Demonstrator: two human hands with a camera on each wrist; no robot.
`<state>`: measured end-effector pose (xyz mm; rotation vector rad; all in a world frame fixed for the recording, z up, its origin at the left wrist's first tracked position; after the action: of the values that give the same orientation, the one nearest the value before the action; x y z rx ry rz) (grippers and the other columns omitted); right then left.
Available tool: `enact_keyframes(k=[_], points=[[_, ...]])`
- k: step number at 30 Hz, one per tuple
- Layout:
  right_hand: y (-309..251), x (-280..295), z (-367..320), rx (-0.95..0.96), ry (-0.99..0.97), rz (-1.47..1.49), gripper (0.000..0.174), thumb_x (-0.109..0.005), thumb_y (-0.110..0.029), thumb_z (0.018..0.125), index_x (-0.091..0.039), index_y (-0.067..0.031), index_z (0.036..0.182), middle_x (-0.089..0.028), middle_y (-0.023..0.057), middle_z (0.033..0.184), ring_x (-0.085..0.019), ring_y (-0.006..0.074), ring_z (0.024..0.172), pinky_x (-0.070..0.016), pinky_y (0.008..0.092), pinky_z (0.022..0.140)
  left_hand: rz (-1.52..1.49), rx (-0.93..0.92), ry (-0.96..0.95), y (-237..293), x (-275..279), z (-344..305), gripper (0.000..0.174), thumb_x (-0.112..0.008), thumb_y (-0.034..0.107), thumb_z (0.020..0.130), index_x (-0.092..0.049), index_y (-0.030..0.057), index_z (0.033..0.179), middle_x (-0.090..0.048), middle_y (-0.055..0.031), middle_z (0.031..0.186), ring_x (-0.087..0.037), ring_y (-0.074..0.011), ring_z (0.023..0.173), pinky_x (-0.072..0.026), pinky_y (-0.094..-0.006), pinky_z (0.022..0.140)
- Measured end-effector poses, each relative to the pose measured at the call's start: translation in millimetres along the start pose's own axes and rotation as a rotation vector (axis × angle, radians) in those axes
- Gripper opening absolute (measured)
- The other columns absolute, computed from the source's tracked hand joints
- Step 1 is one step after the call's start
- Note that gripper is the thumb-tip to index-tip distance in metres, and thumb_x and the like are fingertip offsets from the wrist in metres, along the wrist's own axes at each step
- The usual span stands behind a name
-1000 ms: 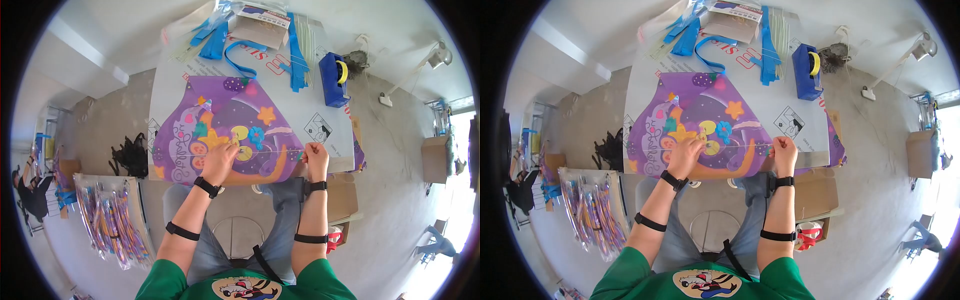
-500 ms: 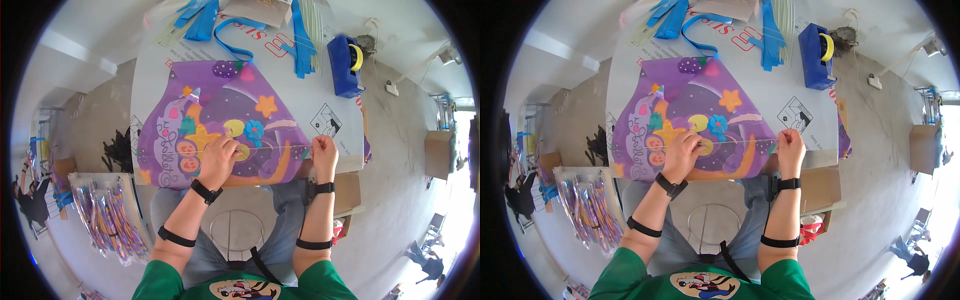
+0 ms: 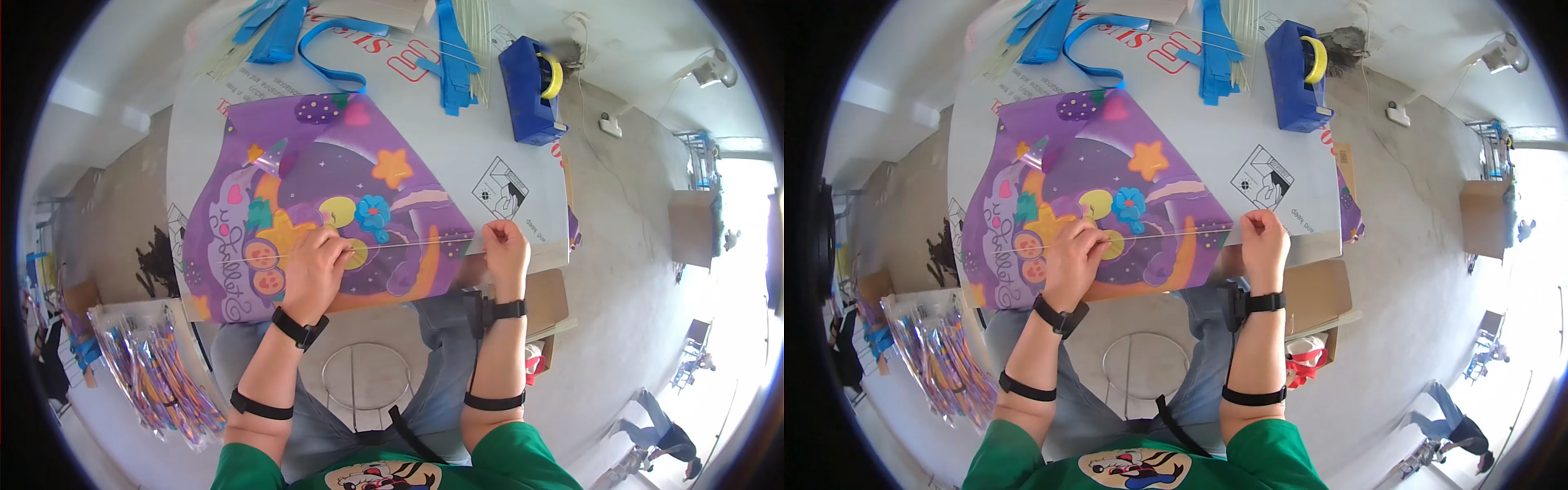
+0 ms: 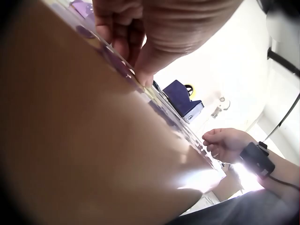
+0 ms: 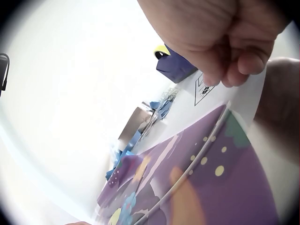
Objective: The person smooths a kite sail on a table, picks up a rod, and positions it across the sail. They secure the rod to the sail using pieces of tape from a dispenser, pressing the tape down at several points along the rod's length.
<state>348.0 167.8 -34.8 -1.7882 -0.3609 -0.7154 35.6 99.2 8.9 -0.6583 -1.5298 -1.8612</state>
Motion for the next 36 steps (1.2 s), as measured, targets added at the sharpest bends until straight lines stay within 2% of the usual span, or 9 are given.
enact_keyframes(k=[4, 6, 9, 15, 21, 27, 36], points=[[-14.3, 0.1, -9.7, 0.049, -0.057, -0.101, 0.006, -0.069, -0.005, 0.075, -0.065, -0.0019, 0.08, -0.063, 0.0073, 0.072, -0.06, 0.0154, 0.062, -0.0487, 0.0281, 0.061, 0.007, 0.021, -0.01, -1.1, 0.5, -0.6, 0.013, -0.071, 0.001, 0.069, -0.061, 0.0034, 0.078, -0.057, -0.0072, 0.08, -0.057, -0.0272, 0.077, -0.0456, -0.0367, 0.067], [-20.2, -2.7, -12.0, 0.138, -0.091, -0.106, 0.008, -0.07, -0.004, 0.072, -0.066, -0.0024, 0.079, -0.062, 0.0071, 0.075, -0.06, 0.0167, 0.064, -0.0487, 0.0294, 0.061, 0.012, 0.013, -0.005, 0.2, 1.1, -0.7, 0.013, -0.071, 0.001, 0.069, -0.061, 0.0034, 0.078, -0.057, -0.0071, 0.08, -0.057, -0.0271, 0.076, -0.0456, -0.0367, 0.066], [-23.7, -6.1, -12.2, 0.127, -0.121, -0.166, 0.009, -0.071, -0.005, 0.071, -0.067, -0.0044, 0.08, -0.061, 0.0071, 0.076, -0.06, 0.0185, 0.065, -0.0485, 0.031, 0.062, 0.026, 0.0, 0.005, 1.3, 1.3, -1.2, 0.014, -0.071, 0.001, 0.069, -0.061, 0.0033, 0.078, -0.056, -0.0071, 0.08, -0.057, -0.0269, 0.076, -0.0456, -0.0365, 0.066], [-30.4, -7.8, -12.5, 0.205, -0.112, -0.198, 0.008, -0.069, -0.006, 0.073, -0.066, -0.0064, 0.081, -0.06, 0.0084, 0.075, -0.06, 0.0235, 0.067, -0.0477, 0.0327, 0.063, 0.027, 0.009, -0.002, 0.4, -0.4, -2.0, 0.013, -0.07, 0.001, 0.068, -0.06, 0.0048, 0.076, -0.056, -0.0057, 0.078, -0.056, -0.0262, 0.077, -0.0446, -0.0377, 0.069], [-27.6, -5.8, -9.9, 0.237, -0.069, -0.183, 0.007, -0.067, -0.005, 0.075, -0.064, -0.0052, 0.082, -0.059, 0.0089, 0.076, -0.059, 0.025, 0.069, -0.0471, 0.0339, 0.063, 0.025, 0.001, 0.002, 0.0, -0.9, -2.4, 0.013, -0.071, 0.001, 0.068, -0.061, 0.0044, 0.077, -0.056, -0.0067, 0.079, -0.056, -0.0272, 0.076, -0.0448, -0.0379, 0.068], [-18.7, -2.6, -5.1, 0.16, -0.057, -0.147, 0.006, -0.066, -0.003, 0.076, -0.063, -0.0032, 0.081, -0.059, 0.0106, 0.077, -0.059, 0.0251, 0.069, -0.0476, 0.0341, 0.064, 0.01, 0.002, 0.0, 0.7, 0.0, -1.0, 0.014, -0.07, 0.0, 0.068, -0.061, 0.0038, 0.077, -0.056, -0.0076, 0.08, -0.056, -0.0281, 0.076, -0.0447, -0.038, 0.068], [-22.9, -1.8, -6.3, 0.176, -0.047, -0.158, 0.006, -0.067, -0.003, 0.075, -0.065, -0.002, 0.08, -0.061, 0.0105, 0.078, -0.06, 0.024, 0.069, -0.0484, 0.033, 0.065, 0.015, -0.008, -0.007, 1.4, -0.2, -1.0, 0.015, -0.071, -0.001, 0.068, -0.06, 0.0039, 0.077, -0.056, -0.0072, 0.08, -0.056, -0.0276, 0.076, -0.0444, -0.0377, 0.068]])
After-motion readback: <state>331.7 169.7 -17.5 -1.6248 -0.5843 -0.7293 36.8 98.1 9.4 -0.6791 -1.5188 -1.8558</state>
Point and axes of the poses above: each hand's wrist, its own z-axis towards the middle knuckle, its own x-axis out of the back of the hand, y = z × x, the point moved 8 cm from there along z, towards the middle knuckle
